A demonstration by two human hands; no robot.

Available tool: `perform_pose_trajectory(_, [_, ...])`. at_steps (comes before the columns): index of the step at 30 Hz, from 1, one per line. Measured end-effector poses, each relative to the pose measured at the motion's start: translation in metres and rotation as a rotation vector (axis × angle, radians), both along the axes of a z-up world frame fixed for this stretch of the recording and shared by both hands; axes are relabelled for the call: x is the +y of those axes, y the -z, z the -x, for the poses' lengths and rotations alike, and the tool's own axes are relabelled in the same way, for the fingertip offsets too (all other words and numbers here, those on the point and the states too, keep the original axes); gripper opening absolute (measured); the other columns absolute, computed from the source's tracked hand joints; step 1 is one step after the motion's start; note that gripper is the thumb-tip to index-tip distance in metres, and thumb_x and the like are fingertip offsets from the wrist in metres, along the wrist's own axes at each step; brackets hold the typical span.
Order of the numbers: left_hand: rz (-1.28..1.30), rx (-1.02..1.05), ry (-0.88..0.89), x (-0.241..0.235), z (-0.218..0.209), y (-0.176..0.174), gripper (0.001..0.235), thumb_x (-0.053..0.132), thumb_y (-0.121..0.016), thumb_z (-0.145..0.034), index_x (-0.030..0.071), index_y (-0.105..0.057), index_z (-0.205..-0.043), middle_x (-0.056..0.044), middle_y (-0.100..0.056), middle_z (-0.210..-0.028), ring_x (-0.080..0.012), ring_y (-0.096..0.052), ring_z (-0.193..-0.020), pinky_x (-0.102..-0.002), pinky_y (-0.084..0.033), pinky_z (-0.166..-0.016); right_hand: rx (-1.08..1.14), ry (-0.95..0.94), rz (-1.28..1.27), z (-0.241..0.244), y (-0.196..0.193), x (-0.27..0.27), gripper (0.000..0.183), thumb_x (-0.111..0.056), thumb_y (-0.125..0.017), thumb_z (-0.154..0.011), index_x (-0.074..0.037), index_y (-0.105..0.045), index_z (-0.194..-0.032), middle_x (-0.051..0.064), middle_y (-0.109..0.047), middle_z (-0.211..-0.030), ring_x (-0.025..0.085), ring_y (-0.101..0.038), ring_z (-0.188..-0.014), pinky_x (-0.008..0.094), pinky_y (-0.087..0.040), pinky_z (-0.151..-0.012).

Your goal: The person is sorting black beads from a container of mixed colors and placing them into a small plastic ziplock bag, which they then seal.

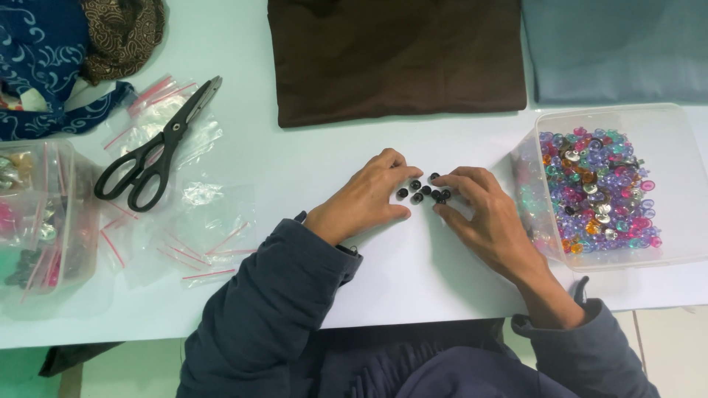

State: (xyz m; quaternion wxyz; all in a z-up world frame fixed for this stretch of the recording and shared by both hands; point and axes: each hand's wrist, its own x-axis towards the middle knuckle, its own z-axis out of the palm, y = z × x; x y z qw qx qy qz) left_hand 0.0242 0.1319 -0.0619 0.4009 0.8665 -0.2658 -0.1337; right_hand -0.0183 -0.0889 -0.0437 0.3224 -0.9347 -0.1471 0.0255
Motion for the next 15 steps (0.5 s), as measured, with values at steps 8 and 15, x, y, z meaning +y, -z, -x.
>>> perform_pose_trajectory(8, [0.062,-0.034,-0.022,-0.005,0.0,0.004,0.047,0.0,-0.081,-0.08,-0.005,-0.068,-0.125,-0.021,-0.061,-0.11,-0.0316,-0.067,-0.1,-0.039,-0.06,-0.085,-0.036,0.011,0.05,-0.002,0.013,0.002,0.036,-0.008,-0.076,-0.09,-0.007,-0.069,-0.126,0.016,-0.061,-0.114,0.033,-0.062,-0.118,0.042,-0.058,-0.09])
perform_pose_trajectory(15, [0.086,-0.007,-0.02,-0.007,0.004,0.001,0.044,-0.002,-0.079,-0.081,-0.007,-0.068,-0.123,-0.021,-0.062,-0.107,-0.0293,-0.069,-0.095,-0.035,-0.062,-0.081,-0.043,-0.001,0.063,-0.001,0.016,0.002,0.033,-0.006,-0.075,-0.091,-0.005,-0.07,-0.124,0.016,-0.062,-0.112,0.031,-0.063,-0.115,0.038,-0.059,-0.088])
